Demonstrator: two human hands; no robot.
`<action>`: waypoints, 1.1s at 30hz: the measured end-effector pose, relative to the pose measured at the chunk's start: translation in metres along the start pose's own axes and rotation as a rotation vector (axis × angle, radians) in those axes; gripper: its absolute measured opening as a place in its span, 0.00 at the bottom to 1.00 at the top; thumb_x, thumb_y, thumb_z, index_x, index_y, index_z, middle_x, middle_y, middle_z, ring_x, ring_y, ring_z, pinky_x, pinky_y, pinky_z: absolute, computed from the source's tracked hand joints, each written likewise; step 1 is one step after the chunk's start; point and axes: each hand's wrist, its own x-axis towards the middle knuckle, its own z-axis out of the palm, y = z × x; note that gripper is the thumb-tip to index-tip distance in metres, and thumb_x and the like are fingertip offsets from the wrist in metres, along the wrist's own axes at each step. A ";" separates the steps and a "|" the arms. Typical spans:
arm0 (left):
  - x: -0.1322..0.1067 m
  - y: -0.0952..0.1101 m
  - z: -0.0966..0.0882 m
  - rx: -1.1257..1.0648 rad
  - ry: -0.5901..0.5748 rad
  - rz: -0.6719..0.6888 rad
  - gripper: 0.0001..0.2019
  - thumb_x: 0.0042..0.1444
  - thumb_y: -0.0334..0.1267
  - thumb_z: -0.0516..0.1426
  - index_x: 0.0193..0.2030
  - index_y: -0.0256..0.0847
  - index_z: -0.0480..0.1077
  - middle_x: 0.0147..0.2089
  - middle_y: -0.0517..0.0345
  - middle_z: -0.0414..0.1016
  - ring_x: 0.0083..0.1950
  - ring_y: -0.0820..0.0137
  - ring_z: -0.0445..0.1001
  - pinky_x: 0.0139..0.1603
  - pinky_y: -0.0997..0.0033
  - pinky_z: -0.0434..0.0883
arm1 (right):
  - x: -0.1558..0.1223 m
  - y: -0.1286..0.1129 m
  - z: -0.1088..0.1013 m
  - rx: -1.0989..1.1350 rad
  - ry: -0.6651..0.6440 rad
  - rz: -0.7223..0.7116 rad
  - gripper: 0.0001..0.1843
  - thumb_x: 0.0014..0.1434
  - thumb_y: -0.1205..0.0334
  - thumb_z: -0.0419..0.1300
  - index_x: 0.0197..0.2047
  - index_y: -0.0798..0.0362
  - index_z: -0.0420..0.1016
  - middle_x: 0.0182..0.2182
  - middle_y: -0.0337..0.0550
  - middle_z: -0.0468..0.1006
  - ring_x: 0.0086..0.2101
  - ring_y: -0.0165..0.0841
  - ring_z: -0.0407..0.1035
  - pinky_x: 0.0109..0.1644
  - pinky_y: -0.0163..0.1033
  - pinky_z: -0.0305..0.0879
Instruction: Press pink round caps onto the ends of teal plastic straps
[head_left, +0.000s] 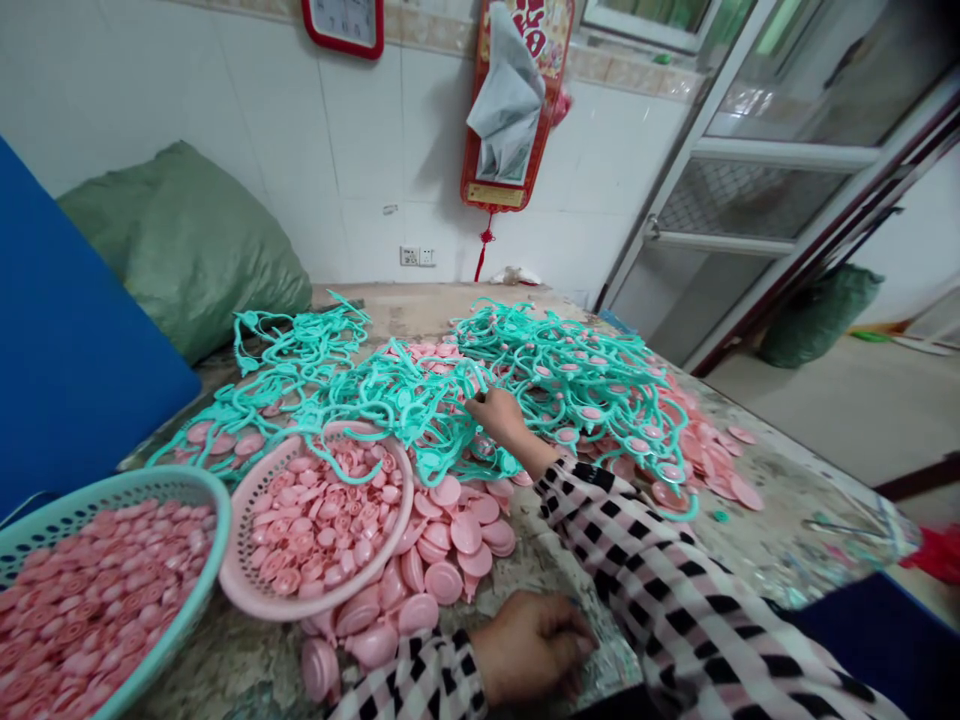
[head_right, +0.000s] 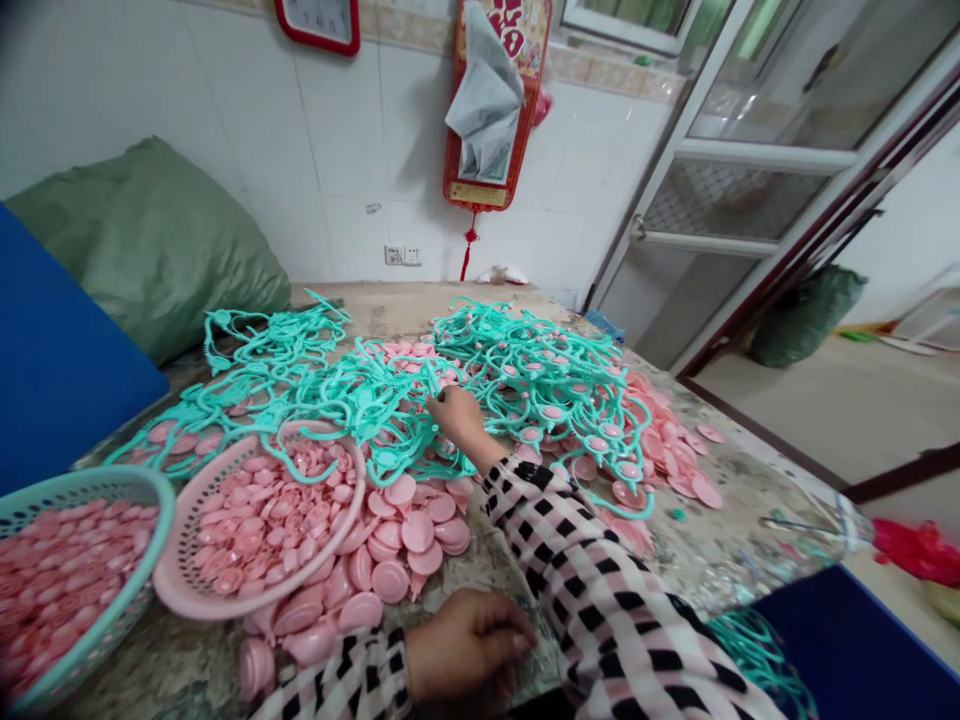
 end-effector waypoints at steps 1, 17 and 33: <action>0.000 0.000 0.000 0.010 0.001 0.004 0.06 0.46 0.38 0.56 0.32 0.43 0.72 0.22 0.60 0.65 0.23 0.68 0.67 0.26 0.68 0.65 | -0.001 -0.001 0.000 0.018 0.023 -0.004 0.11 0.51 0.59 0.56 0.28 0.56 0.76 0.25 0.48 0.76 0.29 0.38 0.70 0.31 0.36 0.56; -0.011 0.014 -0.008 0.174 -0.014 0.190 0.16 0.50 0.29 0.51 0.40 0.38 0.78 0.39 0.55 0.79 0.42 0.63 0.75 0.46 0.64 0.70 | -0.054 -0.007 0.003 0.627 0.239 -0.106 0.17 0.51 0.55 0.57 0.42 0.54 0.70 0.28 0.39 0.73 0.28 0.32 0.66 0.34 0.36 0.63; -0.018 0.027 -0.006 0.181 0.125 0.123 0.13 0.45 0.34 0.58 0.41 0.39 0.74 0.38 0.53 0.77 0.43 0.60 0.72 0.48 0.61 0.68 | -0.076 -0.007 0.020 1.114 -0.031 -0.083 0.15 0.46 0.57 0.60 0.38 0.51 0.64 0.25 0.33 0.64 0.21 0.26 0.60 0.22 0.32 0.61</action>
